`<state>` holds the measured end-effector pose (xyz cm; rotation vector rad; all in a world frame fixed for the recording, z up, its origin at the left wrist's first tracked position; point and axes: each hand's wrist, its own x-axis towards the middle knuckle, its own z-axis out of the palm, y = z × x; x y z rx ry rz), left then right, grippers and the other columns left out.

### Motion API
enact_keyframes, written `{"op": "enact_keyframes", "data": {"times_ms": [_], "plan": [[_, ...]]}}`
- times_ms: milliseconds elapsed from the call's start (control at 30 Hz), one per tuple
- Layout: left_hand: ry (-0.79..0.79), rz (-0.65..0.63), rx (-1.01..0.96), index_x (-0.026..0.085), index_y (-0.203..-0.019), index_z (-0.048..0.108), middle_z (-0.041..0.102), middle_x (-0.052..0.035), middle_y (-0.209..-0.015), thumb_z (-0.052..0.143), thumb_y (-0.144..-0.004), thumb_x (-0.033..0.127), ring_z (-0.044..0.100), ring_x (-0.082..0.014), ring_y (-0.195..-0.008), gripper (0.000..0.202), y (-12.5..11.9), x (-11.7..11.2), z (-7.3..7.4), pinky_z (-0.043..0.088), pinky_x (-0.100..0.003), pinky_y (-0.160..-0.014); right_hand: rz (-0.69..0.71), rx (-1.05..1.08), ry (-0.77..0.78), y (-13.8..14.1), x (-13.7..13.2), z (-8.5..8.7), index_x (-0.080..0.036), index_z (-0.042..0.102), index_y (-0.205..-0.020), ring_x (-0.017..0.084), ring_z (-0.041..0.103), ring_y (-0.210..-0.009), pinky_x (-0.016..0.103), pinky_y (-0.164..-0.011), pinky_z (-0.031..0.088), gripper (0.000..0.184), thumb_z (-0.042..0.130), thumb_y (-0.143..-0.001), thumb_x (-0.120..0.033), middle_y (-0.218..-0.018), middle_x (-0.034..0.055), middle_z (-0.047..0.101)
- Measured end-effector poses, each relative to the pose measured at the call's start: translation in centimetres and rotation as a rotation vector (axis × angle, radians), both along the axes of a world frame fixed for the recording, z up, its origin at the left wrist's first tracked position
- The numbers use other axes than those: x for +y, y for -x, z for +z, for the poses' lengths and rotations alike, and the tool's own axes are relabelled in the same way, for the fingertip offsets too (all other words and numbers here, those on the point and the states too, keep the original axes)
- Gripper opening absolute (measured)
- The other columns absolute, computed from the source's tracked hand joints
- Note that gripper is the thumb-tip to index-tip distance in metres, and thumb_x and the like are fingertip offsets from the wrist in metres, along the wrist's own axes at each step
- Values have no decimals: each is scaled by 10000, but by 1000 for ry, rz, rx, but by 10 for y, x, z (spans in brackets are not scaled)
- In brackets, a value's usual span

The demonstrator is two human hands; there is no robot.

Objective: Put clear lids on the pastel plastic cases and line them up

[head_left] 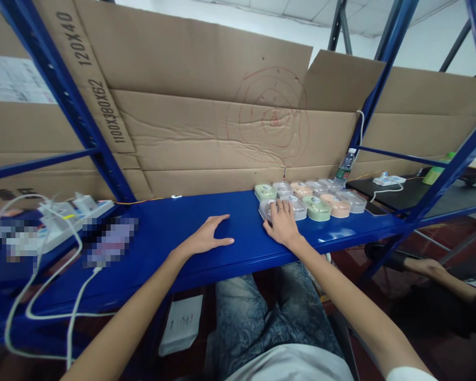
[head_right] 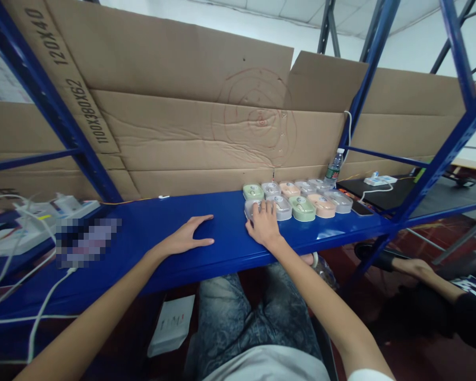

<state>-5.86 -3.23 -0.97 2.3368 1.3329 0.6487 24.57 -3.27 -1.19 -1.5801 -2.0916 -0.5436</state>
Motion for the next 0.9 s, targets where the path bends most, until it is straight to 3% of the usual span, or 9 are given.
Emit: {"op": "enact_keyframes", "data": {"times_ms": [233, 433, 600, 700, 833, 900], "plan": [[-24, -6, -2, 253, -1564, 473, 513, -163, -1572, 737, -806, 735, 476, -394, -1472, 937, 1, 2, -1, 382, -572, -1224, 29, 31, 7, 1, 2, -3, -58, 507, -1469, 466, 388, -1486, 670, -1252, 158, 603, 513, -976, -406, -1583, 292, 467], [-17, -8, 18, 233, -1575, 457, 504, -171, -1579, 711, -837, 733, 474, -381, -1471, 927, 0, -1, 1, 380, -558, -1227, 10, 18, 6, -22, -3, 3, -162, 459, -1577, 528, 243, -1539, 740, -1224, 119, 790, 581, -947, -623, -1676, 232, 349], [-119, -32, 24, 258, -1584, 448, 512, -142, -1591, 665, -895, 711, 438, -378, -1490, 853, -7, -7, 1, 359, -563, -1238, 16, 14, 37, -40, -17, 4, -231, 482, -1583, 524, 315, -1491, 729, -1206, 185, 756, 570, -957, -646, -1609, 202, 447], [-239, -43, 43, 247, -1590, 438, 477, -131, -1628, 606, -959, 677, 367, -366, -1530, 782, -22, -17, 4, 303, -555, -1271, 44, 45, 25, -21, -28, 0, -208, 488, -1575, 556, 298, -1490, 756, -1182, 209, 774, 596, -946, -645, -1583, 234, 469], [-352, 15, 66, 236, -1602, 420, 436, -123, -1657, 458, -1051, 620, 320, -352, -1548, 673, -48, -39, 7, 270, -545, -1284, 129, 115, 29, 33, -40, 0, -194, 476, -1567, 569, 270, -1512, 786, -1174, 192, 775, 632, -934, -613, -1588, 255, 467], [-369, 64, 78, 221, -1601, 421, 429, -129, -1658, 388, -1077, 587, 306, -370, -1548, 640, -57, -47, 6, 265, -565, -1276, 168, 120, 90, 57, -43, 5, -127, 415, -1598, 571, 264, -1522, 776, -1189, 178, 841, 649, -923, -571, -1608, 296, 425]]}}
